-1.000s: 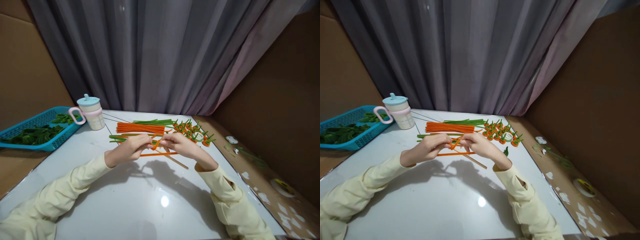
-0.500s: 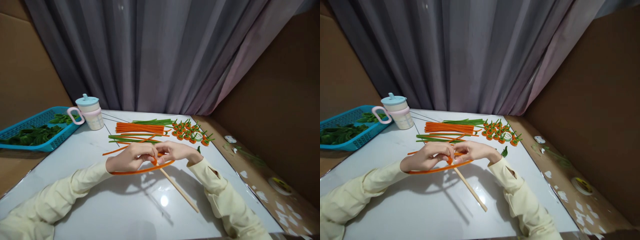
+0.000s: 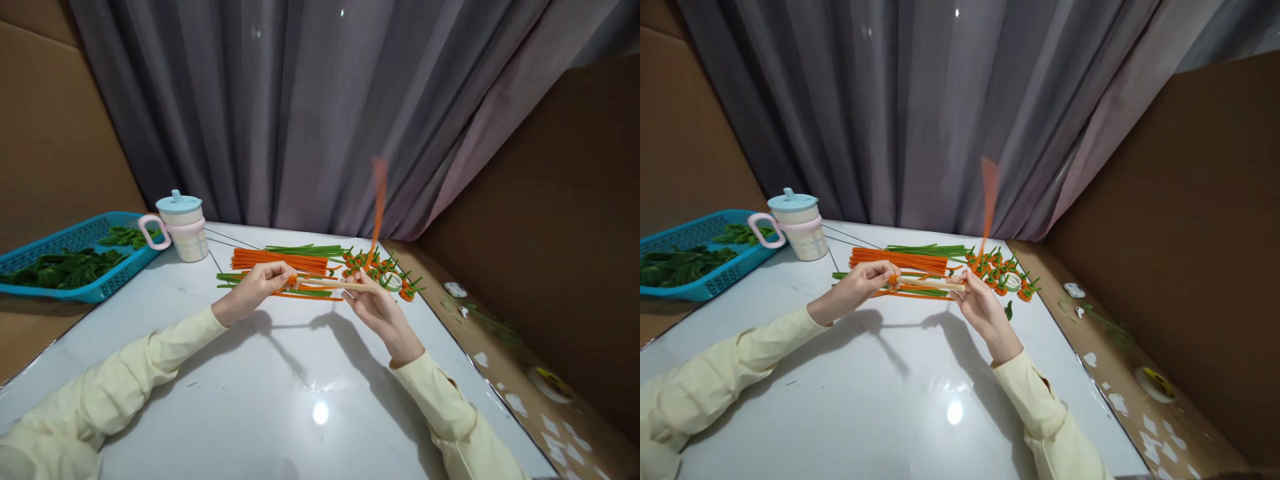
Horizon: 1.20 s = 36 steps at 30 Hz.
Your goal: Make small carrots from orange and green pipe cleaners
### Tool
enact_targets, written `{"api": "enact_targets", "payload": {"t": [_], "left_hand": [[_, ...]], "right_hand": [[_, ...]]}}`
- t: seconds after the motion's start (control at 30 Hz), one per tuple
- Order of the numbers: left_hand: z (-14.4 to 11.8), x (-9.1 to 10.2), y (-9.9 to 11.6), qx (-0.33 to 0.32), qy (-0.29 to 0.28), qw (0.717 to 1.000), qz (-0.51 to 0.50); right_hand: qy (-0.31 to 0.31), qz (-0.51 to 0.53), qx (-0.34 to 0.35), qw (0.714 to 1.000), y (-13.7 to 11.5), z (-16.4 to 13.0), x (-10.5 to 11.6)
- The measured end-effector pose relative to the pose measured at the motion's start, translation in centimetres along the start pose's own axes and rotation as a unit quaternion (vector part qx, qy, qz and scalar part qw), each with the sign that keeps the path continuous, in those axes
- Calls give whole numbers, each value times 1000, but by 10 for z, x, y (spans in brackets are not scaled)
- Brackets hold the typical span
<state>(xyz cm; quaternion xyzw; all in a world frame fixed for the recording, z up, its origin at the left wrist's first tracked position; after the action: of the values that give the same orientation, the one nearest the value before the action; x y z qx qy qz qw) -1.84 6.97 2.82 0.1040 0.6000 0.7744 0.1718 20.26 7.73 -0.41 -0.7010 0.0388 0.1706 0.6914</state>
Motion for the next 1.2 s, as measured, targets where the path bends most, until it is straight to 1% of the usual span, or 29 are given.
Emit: {"api": "enact_targets", "payload": {"t": [0.07, 0.1, 0.13, 0.2, 0.23, 0.3, 0.33, 0.37, 0.4, 0.43, 0.47, 0.5, 0.53, 0.57, 0.6, 0.63, 0.67, 0.7, 0.73, 0.8, 0.83, 0.87, 0.97, 1.03, 1.1, 1.2], "left_hand": [[-2, -3, 4, 4, 2, 1000, -17], [-3, -4, 6, 7, 8, 1000, -28], [-4, -3, 8, 14, 18, 999, -45], [-5, 0, 11, 32, 48, 995, -84], [-5, 2, 12, 41, 64, 992, -100], [-5, 6, 13, 53, 87, 987, -122], [-5, 8, 13, 54, 94, 986, -125], [-5, 8, 13, 54, 98, 986, -126], [-5, 9, 12, 56, 102, 985, -129], [-5, 8, 12, 58, 106, 984, -132], [-5, 7, 11, 60, 107, 983, -134], [-6, 5, 10, 63, 107, 983, -136], [-6, 3, 9, 66, 106, 983, -137], [-7, 0, 8, 69, 103, 983, -138], [-7, -3, 7, 71, 100, 983, -138], [-8, -5, 7, 71, 97, 983, -138], [-8, -7, 7, 71, 94, 984, -136], [-9, -8, 7, 69, 93, 984, -133], [-9, -9, 6, 66, 92, 985, -129], [-8, -8, 5, 60, 95, 987, -116], [-7, -6, 5, 56, 100, 988, -107], [-7, -4, 4, 50, 107, 988, -96], [-6, 0, 1, 25, 136, 989, -48], [-7, 1, 0, 3, 154, 988, -4], [-10, -1, 2, -25, 169, 984, 43], [-14, -6, 8, -77, 174, 975, 110]], "right_hand": [[25, 2, 2, 1000, 2, -5, 1], [30, 2, -14, 999, 2, -10, 0], [31, 0, -39, 999, 3, -16, -1], [12, -19, -130, 991, 7, -34, -6], [4, -44, -158, 986, 6, -43, -7], [-12, -135, -169, 976, 2, -63, -8], [-11, -201, -167, 965, -2, -72, -7], [-10, -277, -167, 946, -5, -81, -6], [-1, -359, -159, 920, -10, -88, -6], [19, -440, -136, 887, -16, -94, -7], [48, -511, -81, 854, -23, -98, -10], [83, -571, 5, 817, -33, -100, -18], [109, -612, 106, 776, -41, -101, -30], [114, -636, 197, 738, -45, -99, -44], [104, -647, 264, 708, -45, -95, -58], [81, -652, 302, 691, -42, -87, -72], [55, -660, 313, 681, -37, -77, -85], [30, -669, 303, 677, -30, -65, -95], [10, -680, 278, 678, -24, -52, -103], [-1, -701, 234, 674, -14, -33, -113], [-6, -713, 227, 664, -11, -28, -116], [-7, -726, 229, 648, -10, -25, -118], [-17, -768, 260, 586, -11, -26, -121], [-28, -787, 266, 556, -12, -30, -121], [-42, -798, 256, 544, -13, -32, -119], [-58, -807, 235, 539, -17, -34, -114]]}}
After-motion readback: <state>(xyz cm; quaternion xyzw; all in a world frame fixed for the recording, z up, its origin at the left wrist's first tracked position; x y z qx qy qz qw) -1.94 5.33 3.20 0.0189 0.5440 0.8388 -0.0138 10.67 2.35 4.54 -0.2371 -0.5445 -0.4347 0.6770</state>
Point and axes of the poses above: each hand's wrist, its own z-axis towards the middle knuckle, its own x-axis out of the back of the hand, y = z × x, the point moved 4 cm from there along z, towards the middle knuckle, and after that the axes turned 3 degrees about -z, right-handed, at the moved point
